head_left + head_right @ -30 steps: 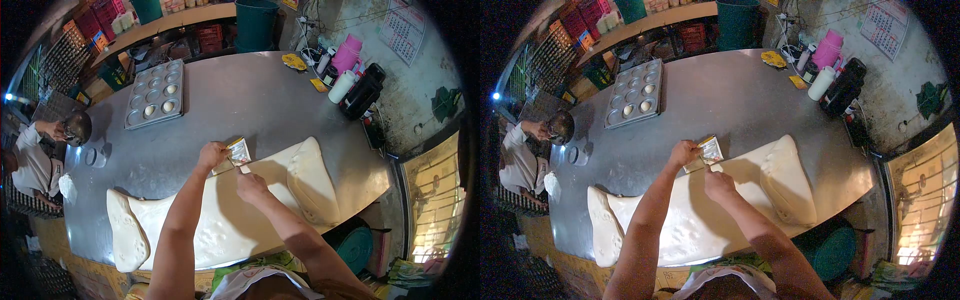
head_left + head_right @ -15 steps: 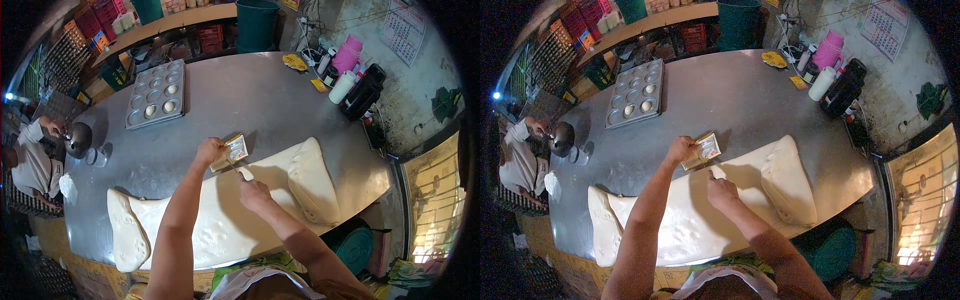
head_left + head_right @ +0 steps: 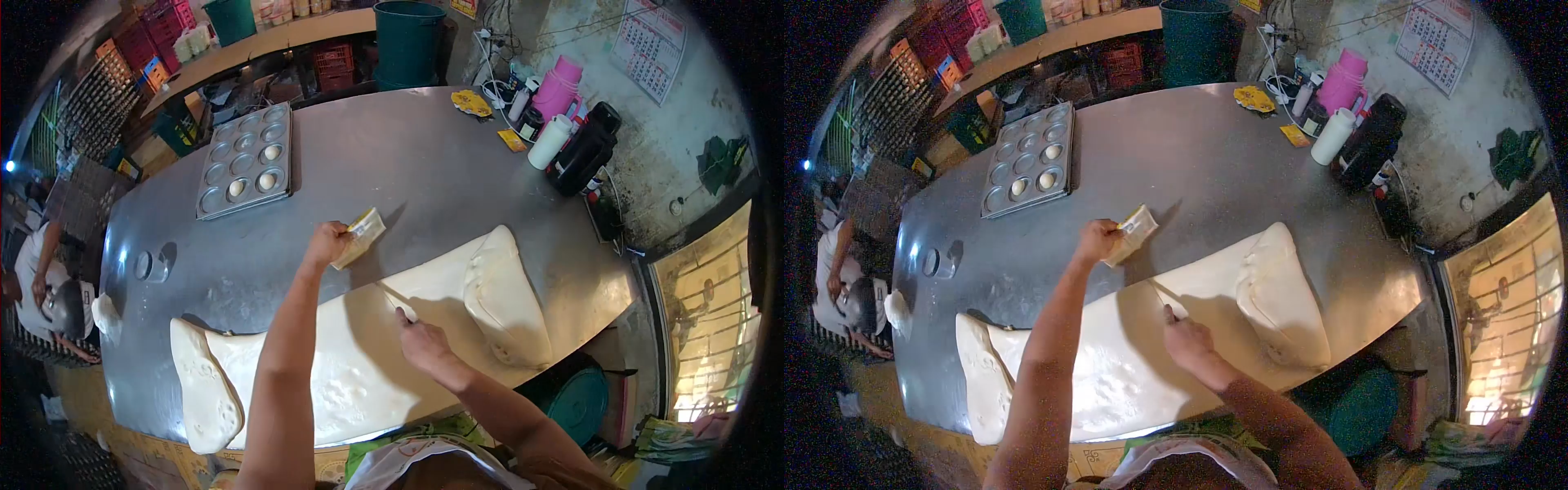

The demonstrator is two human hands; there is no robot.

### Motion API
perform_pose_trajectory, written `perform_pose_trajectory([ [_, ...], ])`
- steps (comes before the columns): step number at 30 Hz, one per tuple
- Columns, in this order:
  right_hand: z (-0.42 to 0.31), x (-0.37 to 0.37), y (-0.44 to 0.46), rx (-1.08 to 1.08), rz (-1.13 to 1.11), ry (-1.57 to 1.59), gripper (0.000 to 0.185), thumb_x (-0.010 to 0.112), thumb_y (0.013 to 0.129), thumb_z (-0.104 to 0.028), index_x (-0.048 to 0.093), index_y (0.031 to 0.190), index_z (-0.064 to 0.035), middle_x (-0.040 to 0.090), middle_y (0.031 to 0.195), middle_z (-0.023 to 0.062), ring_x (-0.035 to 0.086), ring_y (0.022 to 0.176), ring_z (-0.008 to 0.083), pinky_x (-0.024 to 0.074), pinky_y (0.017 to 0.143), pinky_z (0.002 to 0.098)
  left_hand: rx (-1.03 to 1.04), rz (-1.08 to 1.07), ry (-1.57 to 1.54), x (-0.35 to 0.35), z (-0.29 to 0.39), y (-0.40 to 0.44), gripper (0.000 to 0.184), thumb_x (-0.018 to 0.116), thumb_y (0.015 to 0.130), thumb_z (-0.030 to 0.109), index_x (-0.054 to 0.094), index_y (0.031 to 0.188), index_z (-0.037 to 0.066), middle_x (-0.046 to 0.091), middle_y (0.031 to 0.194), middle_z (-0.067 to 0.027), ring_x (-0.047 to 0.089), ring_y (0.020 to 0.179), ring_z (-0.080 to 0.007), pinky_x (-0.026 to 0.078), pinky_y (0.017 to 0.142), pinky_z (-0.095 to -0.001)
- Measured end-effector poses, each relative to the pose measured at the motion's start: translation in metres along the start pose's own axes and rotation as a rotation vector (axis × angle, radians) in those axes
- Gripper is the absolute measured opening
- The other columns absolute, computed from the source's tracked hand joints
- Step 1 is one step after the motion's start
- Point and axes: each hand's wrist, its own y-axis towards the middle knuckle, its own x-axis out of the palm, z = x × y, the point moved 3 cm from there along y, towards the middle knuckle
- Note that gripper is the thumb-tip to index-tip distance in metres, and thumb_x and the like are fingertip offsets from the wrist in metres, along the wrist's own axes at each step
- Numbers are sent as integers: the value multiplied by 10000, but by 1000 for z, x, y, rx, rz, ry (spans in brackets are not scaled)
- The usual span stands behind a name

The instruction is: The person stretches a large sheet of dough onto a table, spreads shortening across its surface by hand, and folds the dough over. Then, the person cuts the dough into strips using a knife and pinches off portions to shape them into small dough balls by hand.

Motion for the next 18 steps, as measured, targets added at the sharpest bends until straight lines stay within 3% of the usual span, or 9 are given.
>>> perform_pose_trajectory([
  [4,11,-7,-22,26,48,-43,487,429,974,-227,392,1418,-28,668,974,237,680,806,386,537,697,487,-62,-17,-93,-30,-9,4,162,668,825,133,679,853,-26,629,722,-90,523,604,-229,445,615,-348],
  [6,32,-3,-30,12,256,81,443,448,986,-260,438,1373,-43,667,972,221,664,774,398,534,687,488,-87,2,-90,-48,14,-3,130,676,845,78,646,791,-37,543,680,-15,448,587,-147,405,577,-308],
  [9,75,-24,-47,95,489,134,406,476,983,-278,483,1311,-39,666,986,215,659,773,419,530,690,487,-54,-54,-86,-67,32,-12,144,677,848,74,629,771,-38,536,665,-3,435,583,-138,396,576,-302],
  [12,112,-65,-36,282,439,206,371,504,974,-278,517,1251,-32,668,1006,209,667,837,420,525,736,486,-39,-93,-247,-69,36,-23,131,653,873,76,655,776,-12,562,674,-7,465,576,-109,390,544,-270],
  [14,130,-71,-1,240,365,-30,351,526,969,-278,529,1217,-29,664,1009,213,663,868,407,509,780,491,-368,-179,-668,-71,38,-40,116,645,898,69,694,830,-11,595,700,6,465,576,-77,387,541,-231],
  [17,128,-73,61,146,296,-61,322,549,960,-257,538,1185,-28,664,1011,206,658,864,404,493,815,503,-397,-133,-748,-63,39,-55,110,645,903,69,708,872,-16,610,716,6,469,580,-67,390,547,-219],
  [18,122,-71,78,143,228,-65,347,567,948,-251,523,1220,-40,643,1092,203,642,943,405,489,826,506,-407,-110,-791,-59,40,-58,112,646,905,69,715,893,-18,618,724,5,472,582,-61,392,550,-213],
])
